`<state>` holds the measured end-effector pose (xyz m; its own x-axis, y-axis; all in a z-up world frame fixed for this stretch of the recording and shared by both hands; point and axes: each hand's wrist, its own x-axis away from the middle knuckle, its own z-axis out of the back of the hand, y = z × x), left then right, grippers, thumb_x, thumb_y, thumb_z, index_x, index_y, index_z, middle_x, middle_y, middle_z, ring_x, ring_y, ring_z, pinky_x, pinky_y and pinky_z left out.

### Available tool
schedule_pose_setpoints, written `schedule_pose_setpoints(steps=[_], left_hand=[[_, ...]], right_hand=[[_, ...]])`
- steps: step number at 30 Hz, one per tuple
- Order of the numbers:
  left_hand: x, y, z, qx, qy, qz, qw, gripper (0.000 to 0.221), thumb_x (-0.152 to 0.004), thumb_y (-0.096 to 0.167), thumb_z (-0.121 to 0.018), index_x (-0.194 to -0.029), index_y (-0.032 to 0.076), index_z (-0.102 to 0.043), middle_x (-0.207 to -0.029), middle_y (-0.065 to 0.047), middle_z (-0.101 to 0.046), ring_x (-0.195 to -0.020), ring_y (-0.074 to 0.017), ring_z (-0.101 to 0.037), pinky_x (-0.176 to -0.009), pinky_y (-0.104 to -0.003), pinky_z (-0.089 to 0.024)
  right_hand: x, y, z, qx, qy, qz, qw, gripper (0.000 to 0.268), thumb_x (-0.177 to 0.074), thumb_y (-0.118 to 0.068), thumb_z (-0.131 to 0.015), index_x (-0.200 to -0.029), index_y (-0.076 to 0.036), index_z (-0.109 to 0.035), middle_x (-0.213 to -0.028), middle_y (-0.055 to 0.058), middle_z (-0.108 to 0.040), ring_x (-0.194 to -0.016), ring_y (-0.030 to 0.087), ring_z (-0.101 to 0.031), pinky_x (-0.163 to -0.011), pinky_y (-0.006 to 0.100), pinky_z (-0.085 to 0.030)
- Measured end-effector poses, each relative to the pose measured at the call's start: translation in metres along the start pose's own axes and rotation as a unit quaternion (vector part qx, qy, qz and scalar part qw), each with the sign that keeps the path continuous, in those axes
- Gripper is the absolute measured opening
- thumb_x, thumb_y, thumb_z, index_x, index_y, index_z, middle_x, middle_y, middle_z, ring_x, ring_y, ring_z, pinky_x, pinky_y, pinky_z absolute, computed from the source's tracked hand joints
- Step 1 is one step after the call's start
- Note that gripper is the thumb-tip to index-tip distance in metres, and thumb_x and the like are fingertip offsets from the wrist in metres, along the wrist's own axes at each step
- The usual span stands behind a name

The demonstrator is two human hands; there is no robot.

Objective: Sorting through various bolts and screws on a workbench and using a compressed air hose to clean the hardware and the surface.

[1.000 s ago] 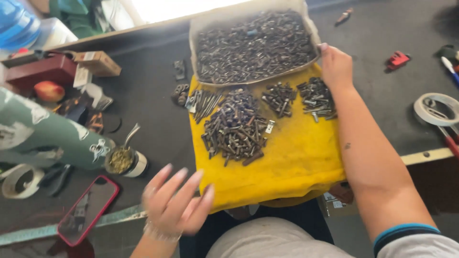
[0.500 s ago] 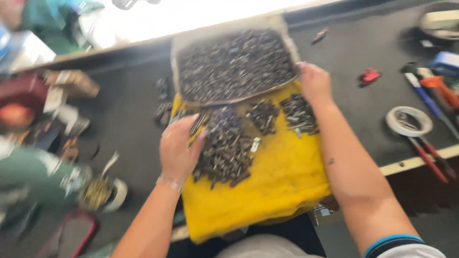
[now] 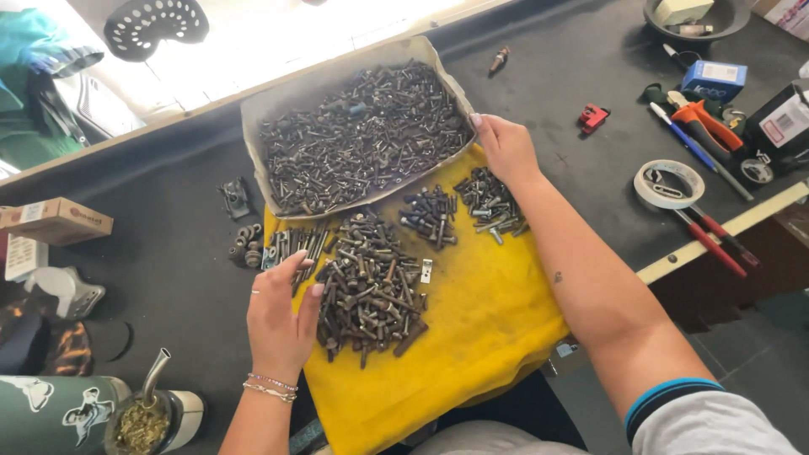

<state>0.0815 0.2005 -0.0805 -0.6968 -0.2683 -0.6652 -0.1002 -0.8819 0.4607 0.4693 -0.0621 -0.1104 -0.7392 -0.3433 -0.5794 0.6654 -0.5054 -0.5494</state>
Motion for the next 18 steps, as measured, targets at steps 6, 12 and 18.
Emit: schedule_pose_setpoints(steps=[6,12,18], left_hand=[[-0.001,0.006,0.006,0.003,-0.020,0.001,1.000,0.043,-0.101,0.036,-0.059,-0.137,0.012,-0.062,-0.112,-0.004,-0.073,-0.106,-0.0243,-0.066,-0.093,-0.043,-0.055],[-0.003,0.013,0.010,-0.039,-0.097,0.029,0.994,0.045,-0.106,0.042,-0.045,-0.142,0.015,-0.051,-0.118,-0.002,-0.072,-0.105,-0.0250,-0.064,-0.079,-0.043,-0.055],[0.001,0.003,0.000,0.003,-0.040,0.026,0.999,0.040,-0.101,0.036,-0.059,-0.135,0.015,-0.062,-0.102,-0.001,-0.076,-0.102,-0.0240,-0.068,-0.093,-0.043,-0.056]], right_hand=[[-0.002,-0.012,0.007,-0.012,-0.009,-0.013,1.000,0.044,-0.116,-0.045,-0.045,-0.106,-0.016,-0.077,-0.091,0.011,-0.075,-0.092,0.036,-0.072,-0.081,0.045,-0.058],[-0.003,-0.045,0.028,-0.043,-0.085,-0.062,0.994,0.055,-0.113,-0.052,-0.036,-0.073,-0.014,-0.041,-0.066,-0.002,-0.038,-0.064,0.014,-0.037,-0.062,0.032,-0.028],[-0.001,0.002,-0.002,-0.012,-0.011,-0.014,1.000,0.044,-0.117,-0.044,-0.046,-0.109,-0.015,-0.078,-0.089,0.013,-0.074,-0.092,0.039,-0.072,-0.081,0.046,-0.057]])
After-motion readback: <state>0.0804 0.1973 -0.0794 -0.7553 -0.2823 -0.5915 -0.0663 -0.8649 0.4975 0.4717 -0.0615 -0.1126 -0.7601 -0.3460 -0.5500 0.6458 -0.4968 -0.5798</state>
